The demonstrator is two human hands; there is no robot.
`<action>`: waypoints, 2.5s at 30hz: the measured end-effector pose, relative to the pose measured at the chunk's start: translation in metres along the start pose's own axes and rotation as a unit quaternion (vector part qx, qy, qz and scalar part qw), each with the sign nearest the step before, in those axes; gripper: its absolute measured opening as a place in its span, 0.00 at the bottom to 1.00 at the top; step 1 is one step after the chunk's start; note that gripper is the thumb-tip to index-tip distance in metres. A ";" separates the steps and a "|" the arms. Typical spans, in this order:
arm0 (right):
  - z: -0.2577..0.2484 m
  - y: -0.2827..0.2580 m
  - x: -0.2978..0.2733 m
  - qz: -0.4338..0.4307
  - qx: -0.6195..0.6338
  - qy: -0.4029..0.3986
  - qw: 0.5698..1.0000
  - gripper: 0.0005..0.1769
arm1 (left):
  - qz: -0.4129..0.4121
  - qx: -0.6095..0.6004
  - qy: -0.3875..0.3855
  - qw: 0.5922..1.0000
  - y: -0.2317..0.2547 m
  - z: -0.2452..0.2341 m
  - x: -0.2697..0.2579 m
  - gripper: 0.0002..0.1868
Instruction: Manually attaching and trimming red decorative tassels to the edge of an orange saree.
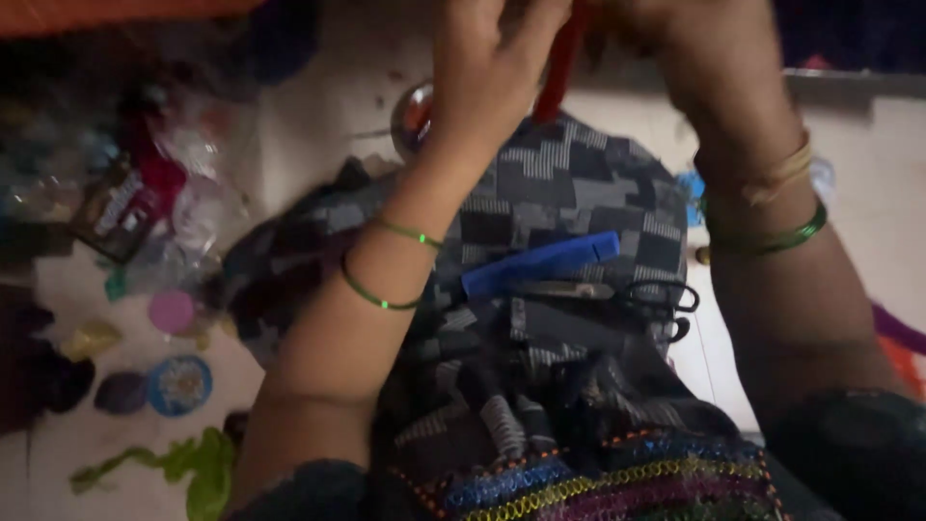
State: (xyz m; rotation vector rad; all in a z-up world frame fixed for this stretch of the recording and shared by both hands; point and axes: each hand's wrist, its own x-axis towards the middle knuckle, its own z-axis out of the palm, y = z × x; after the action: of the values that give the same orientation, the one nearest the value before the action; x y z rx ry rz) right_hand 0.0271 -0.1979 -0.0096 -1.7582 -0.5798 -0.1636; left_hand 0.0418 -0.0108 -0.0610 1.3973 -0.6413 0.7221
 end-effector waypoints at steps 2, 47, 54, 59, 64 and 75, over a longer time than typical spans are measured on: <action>0.000 0.007 -0.007 0.013 0.007 -0.006 1.000 0.02 | -0.035 -0.015 -0.002 0.999 -0.012 0.005 -0.011 0.15; 0.010 -0.013 0.005 -0.224 -0.216 0.037 0.950 0.15 | -0.216 -0.067 -0.018 0.974 -0.001 0.011 -0.008 0.03; 0.016 -0.035 0.020 -0.374 -0.410 0.027 0.832 0.14 | -0.293 -0.222 0.005 0.930 -0.008 0.011 -0.006 0.02; 0.018 -0.032 0.024 -0.338 -0.435 0.038 0.833 0.13 | -0.190 0.140 -0.007 0.972 0.026 0.018 -0.001 0.05; -0.001 -0.012 0.015 -0.174 -0.176 0.005 0.969 0.09 | -0.161 0.019 -0.048 0.986 0.009 0.012 -0.002 0.04; -0.003 -0.011 0.036 -0.324 -0.372 0.108 0.863 0.07 | -0.055 0.192 -0.099 0.975 0.023 0.013 0.001 0.04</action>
State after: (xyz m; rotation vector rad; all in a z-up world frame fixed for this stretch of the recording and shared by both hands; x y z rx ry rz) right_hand 0.0539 -0.1888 0.0154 -2.1584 -1.0162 -1.1763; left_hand 0.0249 -0.0228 -0.0440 1.8646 -0.5923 0.6431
